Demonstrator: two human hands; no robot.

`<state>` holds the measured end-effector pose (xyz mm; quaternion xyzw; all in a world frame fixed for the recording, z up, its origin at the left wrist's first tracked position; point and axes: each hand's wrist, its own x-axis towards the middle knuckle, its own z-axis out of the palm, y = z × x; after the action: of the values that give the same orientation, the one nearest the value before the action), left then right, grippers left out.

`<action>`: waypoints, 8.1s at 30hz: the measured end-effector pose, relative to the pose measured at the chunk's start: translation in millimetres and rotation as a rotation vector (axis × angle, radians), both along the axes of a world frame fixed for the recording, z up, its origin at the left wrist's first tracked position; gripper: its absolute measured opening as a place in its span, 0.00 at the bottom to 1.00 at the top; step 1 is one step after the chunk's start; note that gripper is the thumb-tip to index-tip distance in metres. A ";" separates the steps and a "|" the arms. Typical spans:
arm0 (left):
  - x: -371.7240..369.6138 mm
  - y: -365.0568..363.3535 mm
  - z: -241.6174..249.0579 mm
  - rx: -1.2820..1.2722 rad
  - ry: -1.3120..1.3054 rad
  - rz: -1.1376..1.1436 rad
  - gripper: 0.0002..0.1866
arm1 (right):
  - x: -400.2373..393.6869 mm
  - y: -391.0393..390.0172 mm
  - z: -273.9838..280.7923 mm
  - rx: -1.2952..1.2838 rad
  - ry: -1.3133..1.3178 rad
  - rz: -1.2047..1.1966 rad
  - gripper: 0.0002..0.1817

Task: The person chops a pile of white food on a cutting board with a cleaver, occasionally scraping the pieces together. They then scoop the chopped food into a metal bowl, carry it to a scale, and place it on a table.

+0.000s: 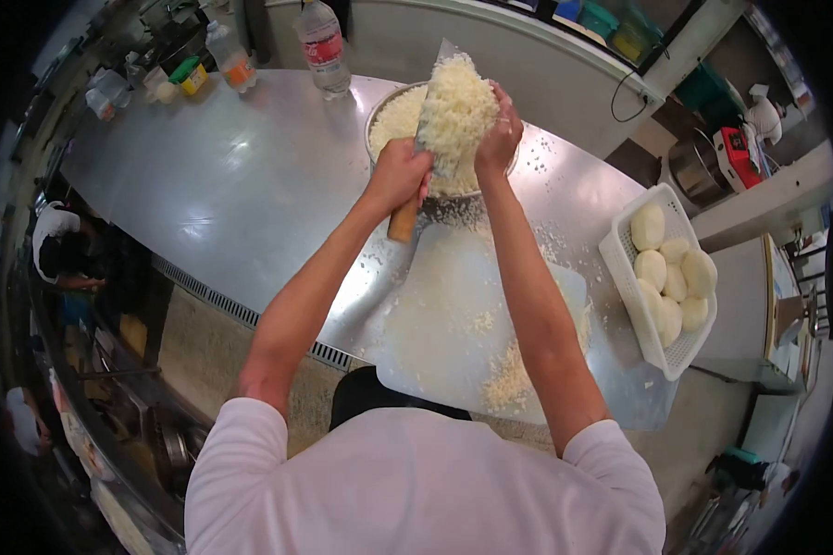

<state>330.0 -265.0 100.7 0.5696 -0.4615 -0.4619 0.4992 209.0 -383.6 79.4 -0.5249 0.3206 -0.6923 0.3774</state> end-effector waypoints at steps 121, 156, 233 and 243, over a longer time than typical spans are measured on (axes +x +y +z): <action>52.2 -84.3 10.8 -0.147 -1.025 0.268 0.10 | -294.9 211.7 -147.0 0.270 0.755 -0.375 0.23; -60.3 208.2 -105.1 -0.084 -1.260 0.003 0.04 | -229.6 361.5 -148.5 0.286 1.433 -0.233 0.32; -156.9 484.1 -248.3 0.338 -0.177 0.323 0.34 | -278.0 413.7 -99.6 0.030 0.682 -0.017 0.22; -109.9 546.9 -128.1 0.594 -0.013 0.562 0.25 | -272.9 327.1 -153.4 0.138 0.910 -0.080 0.25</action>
<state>220.1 281.9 -27.4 0.7958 -0.1376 -0.4170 0.4171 -63.9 -56.4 -74.1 -0.7363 0.5190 -0.3825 0.2056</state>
